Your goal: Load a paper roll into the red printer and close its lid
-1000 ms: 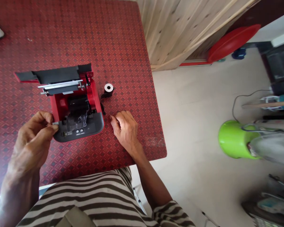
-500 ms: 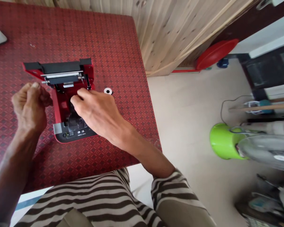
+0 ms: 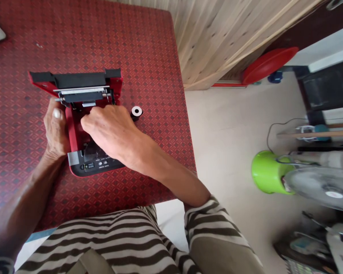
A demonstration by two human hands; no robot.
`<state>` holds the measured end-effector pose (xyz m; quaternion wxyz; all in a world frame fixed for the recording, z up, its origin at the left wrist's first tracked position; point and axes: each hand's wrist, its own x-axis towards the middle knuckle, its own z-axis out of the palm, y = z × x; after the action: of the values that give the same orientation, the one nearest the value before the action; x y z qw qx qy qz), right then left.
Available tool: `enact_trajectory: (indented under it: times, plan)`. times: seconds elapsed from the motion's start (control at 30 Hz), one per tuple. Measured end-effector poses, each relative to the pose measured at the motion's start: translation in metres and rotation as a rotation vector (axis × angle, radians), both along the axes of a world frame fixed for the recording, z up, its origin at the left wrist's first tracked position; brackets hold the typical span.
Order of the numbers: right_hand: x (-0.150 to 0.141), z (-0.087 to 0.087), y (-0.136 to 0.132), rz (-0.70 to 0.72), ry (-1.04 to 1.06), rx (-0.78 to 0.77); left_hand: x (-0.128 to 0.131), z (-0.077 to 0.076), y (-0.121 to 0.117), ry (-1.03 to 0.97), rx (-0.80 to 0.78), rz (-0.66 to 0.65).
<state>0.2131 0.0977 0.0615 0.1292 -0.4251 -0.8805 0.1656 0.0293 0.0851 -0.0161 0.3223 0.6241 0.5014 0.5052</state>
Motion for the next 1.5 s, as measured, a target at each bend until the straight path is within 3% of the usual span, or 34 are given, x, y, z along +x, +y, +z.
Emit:
enact_trajectory:
  times: [0.1,0.17,0.27,0.4,0.47,0.57,0.7,0.83,1.1,1.3,1.5]
  plan:
    - [0.005,0.015,-0.006,0.092,-0.21,0.034,-0.001,0.0,0.0,-0.067,-0.068,-0.07]
    - [0.01,0.025,-0.013,0.067,-0.182,0.058,-0.002,0.002,-0.002,-0.091,-0.121,-0.1]
    - [0.029,0.041,-0.024,0.031,-0.022,0.062,-0.001,0.008,-0.004,-0.098,-0.171,-0.131]
    - [0.072,0.048,-0.038,-0.097,0.383,-0.033,-0.001,0.014,-0.007,-0.055,-0.2,-0.122]
    - [0.093,0.039,-0.045,-0.211,0.585,-0.074,-0.002,0.014,-0.007,-0.023,-0.218,-0.094]
    - [0.116,0.008,-0.058,-0.395,0.798,-0.123,-0.003,0.014,-0.006,-0.018,-0.23,-0.069]
    - [0.125,-0.039,-0.074,-0.492,0.809,-0.309,-0.003,0.014,-0.004,0.005,-0.199,-0.053]
    - [0.117,-0.066,-0.08,-0.462,0.729,-0.414,-0.003,0.014,-0.001,0.051,-0.17,-0.032]
    - [0.103,-0.075,-0.07,-0.355,0.615,-0.363,-0.006,0.014,0.003,0.055,-0.152,-0.053]
    - [0.122,-0.065,-0.068,-0.371,0.679,-0.549,-0.005,0.016,0.003,0.052,-0.16,-0.063]
    - [0.127,-0.073,-0.03,-0.52,0.623,-0.267,-0.006,0.016,0.002,0.096,-0.156,-0.047]
